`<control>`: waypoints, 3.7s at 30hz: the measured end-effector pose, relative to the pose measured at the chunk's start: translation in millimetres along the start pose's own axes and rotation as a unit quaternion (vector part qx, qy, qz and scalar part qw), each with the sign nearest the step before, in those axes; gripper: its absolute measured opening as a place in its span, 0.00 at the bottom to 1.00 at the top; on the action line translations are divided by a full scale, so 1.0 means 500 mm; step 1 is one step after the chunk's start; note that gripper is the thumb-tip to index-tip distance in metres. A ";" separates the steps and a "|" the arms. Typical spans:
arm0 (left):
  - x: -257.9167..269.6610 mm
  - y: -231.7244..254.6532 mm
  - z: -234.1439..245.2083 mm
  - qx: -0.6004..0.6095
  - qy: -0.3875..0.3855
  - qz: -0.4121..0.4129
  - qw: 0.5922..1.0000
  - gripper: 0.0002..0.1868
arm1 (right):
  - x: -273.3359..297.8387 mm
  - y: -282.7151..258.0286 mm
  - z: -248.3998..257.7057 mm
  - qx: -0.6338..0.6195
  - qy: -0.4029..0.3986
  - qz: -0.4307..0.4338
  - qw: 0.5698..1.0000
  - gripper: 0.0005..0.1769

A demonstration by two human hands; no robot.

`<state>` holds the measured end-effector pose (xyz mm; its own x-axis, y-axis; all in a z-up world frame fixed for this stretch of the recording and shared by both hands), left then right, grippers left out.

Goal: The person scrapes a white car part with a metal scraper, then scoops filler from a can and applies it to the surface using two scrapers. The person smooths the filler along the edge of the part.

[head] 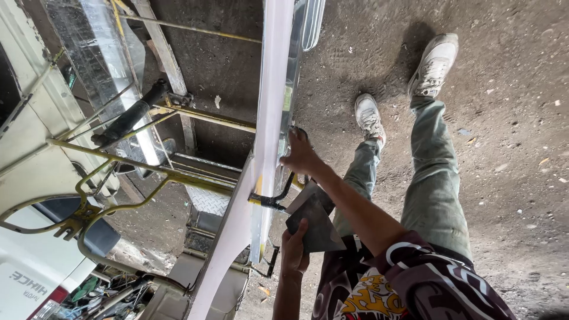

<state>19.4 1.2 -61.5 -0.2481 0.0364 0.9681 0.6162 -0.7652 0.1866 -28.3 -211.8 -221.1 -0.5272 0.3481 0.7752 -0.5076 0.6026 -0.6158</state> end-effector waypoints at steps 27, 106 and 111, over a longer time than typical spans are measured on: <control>0.109 -0.038 -0.245 0.099 0.035 -0.014 0.994 0.17 | -0.107 -0.256 0.539 0.003 0.160 0.060 0.985 0.71; 0.824 -0.389 -0.626 0.398 -0.145 -0.278 0.862 0.19 | 1.096 -0.159 0.489 -0.310 -0.443 0.122 0.832 0.28; 0.796 -0.414 -0.576 0.242 0.112 -0.449 0.853 0.24 | 1.196 -0.257 0.478 -0.211 -0.465 0.209 0.834 0.32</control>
<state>-421.9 -11.0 237.1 -0.8852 0.3028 0.3532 0.3265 -0.1365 0.9353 -440.9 -252.8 287.9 -0.9982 0.0005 -0.0600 0.0334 0.8357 -0.5481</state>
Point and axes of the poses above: each hand's wrist, its own x-axis away from the middle knuckle, its own z-axis out of the back of the hand, y = z × x, the point moved 6 cm from there along -x, towards the middle knuckle, and after that the axes turned 3 degrees about z, right-handed, at the moved point
